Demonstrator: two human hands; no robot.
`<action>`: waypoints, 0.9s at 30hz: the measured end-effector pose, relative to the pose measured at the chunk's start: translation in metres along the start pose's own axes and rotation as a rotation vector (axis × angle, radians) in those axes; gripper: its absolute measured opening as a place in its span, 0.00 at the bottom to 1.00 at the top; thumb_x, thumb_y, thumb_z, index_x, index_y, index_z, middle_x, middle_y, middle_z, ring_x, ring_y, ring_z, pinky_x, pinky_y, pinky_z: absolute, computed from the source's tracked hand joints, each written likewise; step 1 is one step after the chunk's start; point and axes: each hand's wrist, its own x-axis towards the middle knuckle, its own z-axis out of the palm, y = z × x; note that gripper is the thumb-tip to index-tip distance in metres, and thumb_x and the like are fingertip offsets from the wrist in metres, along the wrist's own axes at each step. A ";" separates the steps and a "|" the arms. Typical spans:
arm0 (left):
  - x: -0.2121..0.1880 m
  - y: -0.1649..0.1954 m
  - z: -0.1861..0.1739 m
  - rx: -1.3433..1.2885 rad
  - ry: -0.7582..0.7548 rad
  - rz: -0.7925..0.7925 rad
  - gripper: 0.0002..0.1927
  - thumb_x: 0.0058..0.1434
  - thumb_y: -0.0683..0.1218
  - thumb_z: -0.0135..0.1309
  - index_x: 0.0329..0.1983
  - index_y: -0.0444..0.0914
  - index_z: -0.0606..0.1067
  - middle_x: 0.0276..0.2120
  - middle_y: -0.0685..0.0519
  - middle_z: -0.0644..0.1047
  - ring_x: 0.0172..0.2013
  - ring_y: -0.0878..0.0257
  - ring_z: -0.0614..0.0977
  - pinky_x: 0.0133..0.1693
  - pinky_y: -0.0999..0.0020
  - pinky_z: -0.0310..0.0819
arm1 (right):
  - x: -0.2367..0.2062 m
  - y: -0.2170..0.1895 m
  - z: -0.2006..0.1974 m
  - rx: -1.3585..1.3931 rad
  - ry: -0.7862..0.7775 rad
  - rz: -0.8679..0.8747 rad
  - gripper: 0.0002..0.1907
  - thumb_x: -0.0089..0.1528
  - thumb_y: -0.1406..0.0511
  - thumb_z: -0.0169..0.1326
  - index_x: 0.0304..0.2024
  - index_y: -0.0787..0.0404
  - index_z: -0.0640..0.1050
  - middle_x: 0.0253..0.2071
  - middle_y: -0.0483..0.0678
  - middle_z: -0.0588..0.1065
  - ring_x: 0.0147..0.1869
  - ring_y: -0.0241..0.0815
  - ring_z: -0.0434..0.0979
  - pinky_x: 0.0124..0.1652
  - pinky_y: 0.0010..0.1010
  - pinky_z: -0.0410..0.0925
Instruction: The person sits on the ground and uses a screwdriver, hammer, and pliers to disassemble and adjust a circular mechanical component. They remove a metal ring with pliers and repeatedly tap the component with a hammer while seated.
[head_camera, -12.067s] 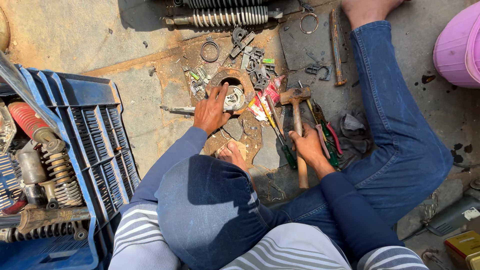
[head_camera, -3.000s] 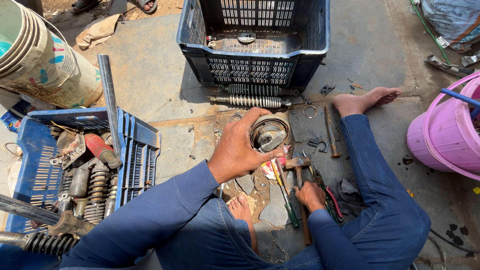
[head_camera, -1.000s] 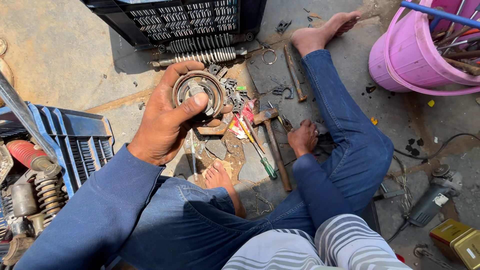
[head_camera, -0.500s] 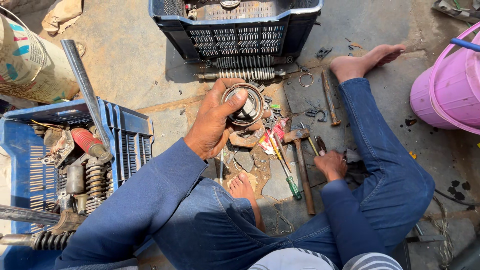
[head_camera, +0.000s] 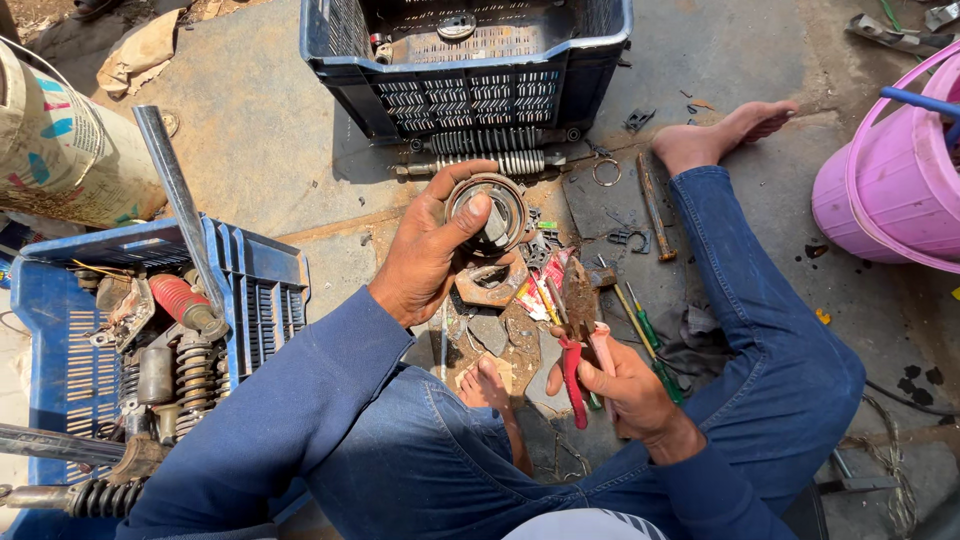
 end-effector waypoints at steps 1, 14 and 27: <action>0.000 0.000 0.000 0.007 -0.010 0.013 0.26 0.67 0.50 0.58 0.65 0.37 0.67 0.49 0.49 0.77 0.46 0.59 0.84 0.43 0.60 0.88 | 0.000 -0.005 0.008 -0.016 -0.020 0.037 0.28 0.68 0.55 0.55 0.56 0.76 0.73 0.42 0.52 0.79 0.40 0.35 0.70 0.42 0.25 0.65; -0.006 0.002 0.000 0.186 -0.030 0.033 0.29 0.65 0.54 0.61 0.66 0.39 0.69 0.46 0.51 0.78 0.46 0.63 0.82 0.47 0.64 0.85 | 0.019 -0.038 0.037 0.029 -0.178 0.170 0.37 0.64 0.56 0.59 0.65 0.76 0.64 0.50 0.61 0.81 0.43 0.40 0.79 0.41 0.26 0.71; -0.007 0.003 0.004 0.344 -0.054 0.034 0.31 0.65 0.59 0.60 0.65 0.39 0.70 0.45 0.53 0.79 0.45 0.67 0.81 0.48 0.69 0.81 | 0.021 -0.044 0.039 0.029 -0.199 0.137 0.38 0.63 0.54 0.60 0.67 0.72 0.66 0.43 0.52 0.78 0.40 0.37 0.75 0.35 0.25 0.67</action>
